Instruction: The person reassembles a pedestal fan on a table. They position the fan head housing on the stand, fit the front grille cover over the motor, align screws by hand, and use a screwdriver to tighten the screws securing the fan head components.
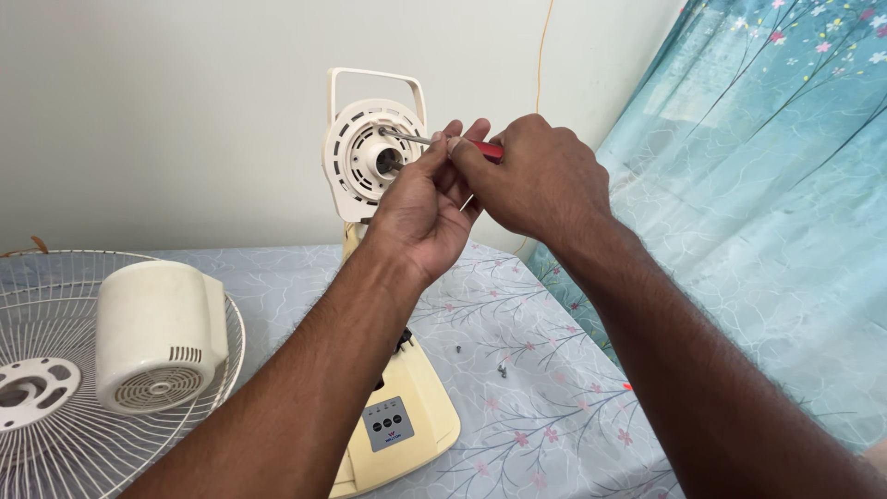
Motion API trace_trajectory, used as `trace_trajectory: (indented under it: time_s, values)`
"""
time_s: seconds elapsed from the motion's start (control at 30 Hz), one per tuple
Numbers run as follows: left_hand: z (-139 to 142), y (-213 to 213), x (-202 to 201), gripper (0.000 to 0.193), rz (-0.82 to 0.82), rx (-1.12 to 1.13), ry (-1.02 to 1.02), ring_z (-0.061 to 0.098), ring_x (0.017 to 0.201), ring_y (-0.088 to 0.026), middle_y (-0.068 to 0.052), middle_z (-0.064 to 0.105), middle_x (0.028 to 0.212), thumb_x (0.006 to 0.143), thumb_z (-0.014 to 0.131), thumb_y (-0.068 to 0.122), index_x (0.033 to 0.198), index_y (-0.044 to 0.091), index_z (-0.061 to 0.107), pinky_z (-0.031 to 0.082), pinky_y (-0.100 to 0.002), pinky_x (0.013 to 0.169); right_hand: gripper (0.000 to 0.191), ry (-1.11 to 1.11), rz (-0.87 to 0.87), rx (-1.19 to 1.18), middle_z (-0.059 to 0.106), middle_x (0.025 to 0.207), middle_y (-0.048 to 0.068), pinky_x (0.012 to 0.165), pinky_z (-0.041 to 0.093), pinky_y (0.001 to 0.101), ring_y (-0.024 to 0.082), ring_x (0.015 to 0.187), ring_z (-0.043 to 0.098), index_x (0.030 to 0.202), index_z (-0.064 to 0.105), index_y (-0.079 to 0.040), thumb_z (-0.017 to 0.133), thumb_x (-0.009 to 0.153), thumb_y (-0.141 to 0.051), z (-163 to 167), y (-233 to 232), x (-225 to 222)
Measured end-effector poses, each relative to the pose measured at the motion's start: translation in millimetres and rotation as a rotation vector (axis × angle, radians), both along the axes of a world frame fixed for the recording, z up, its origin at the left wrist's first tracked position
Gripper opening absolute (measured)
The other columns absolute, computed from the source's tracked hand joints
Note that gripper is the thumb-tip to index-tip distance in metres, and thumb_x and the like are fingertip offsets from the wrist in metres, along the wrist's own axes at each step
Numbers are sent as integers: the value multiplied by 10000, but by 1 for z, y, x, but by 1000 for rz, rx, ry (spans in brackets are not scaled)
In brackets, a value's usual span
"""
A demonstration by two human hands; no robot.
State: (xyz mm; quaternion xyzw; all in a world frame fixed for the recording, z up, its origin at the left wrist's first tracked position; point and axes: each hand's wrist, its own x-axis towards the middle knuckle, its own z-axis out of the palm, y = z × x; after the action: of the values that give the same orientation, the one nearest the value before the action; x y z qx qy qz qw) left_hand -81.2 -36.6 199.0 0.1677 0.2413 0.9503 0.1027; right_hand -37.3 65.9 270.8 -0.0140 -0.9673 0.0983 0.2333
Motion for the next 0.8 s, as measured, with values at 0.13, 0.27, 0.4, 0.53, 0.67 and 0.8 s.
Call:
trace_trajectory:
  time_s: [0.13, 0.27, 0.4, 0.53, 0.67, 0.8]
  values:
    - [1, 1, 3, 375, 9, -2, -22, 593, 1288, -159, -54, 643, 1394, 1071, 351, 267, 1401, 134, 472, 432, -418, 1170, 591, -4, -8, -5, 727, 679, 136, 631, 576, 474, 284, 662, 739, 835, 778, -75, 556, 882, -620, -2, 1, 1]
    - [2, 3, 5, 366, 12, 0, -33, 596, 1289, -154, -49, 646, 1392, 1070, 359, 246, 1396, 136, 483, 433, -421, 1168, 621, -15, -9, 17, 726, 678, 140, 615, 582, 476, 281, 649, 736, 846, 771, -64, 539, 910, -637, -4, 2, 2]
    - [1, 6, 6, 373, 27, -29, -6, 590, 1284, -146, -40, 642, 1390, 1068, 370, 264, 1403, 138, 475, 417, -425, 1173, 608, 17, -8, 10, 717, 663, 130, 603, 573, 472, 274, 633, 729, 846, 772, -65, 550, 909, -628, -5, 5, 1]
    - [0, 12, 7, 392, 28, -31, 11, 595, 1280, -148, -44, 645, 1384, 1071, 365, 275, 1421, 131, 465, 413, -421, 1184, 592, 24, 0, -16, 705, 628, 116, 587, 576, 467, 264, 602, 721, 835, 766, -59, 563, 907, -610, -8, 13, 1]
    - [-1, 21, 9, 407, 41, -58, -2, 607, 1269, -171, -67, 651, 1375, 1068, 361, 282, 1424, 114, 465, 448, -410, 1169, 567, 6, 10, -49, 699, 602, 108, 580, 575, 462, 254, 576, 714, 808, 761, -63, 561, 909, -584, -12, 24, 1]
    - [-6, 32, 10, 426, 52, -137, 17, 612, 1259, -188, -75, 644, 1371, 1070, 352, 263, 1454, 104, 441, 489, -404, 1127, 573, -19, 25, -115, 707, 608, 115, 620, 567, 467, 275, 596, 725, 772, 778, -78, 540, 921, -577, -22, 40, 3]
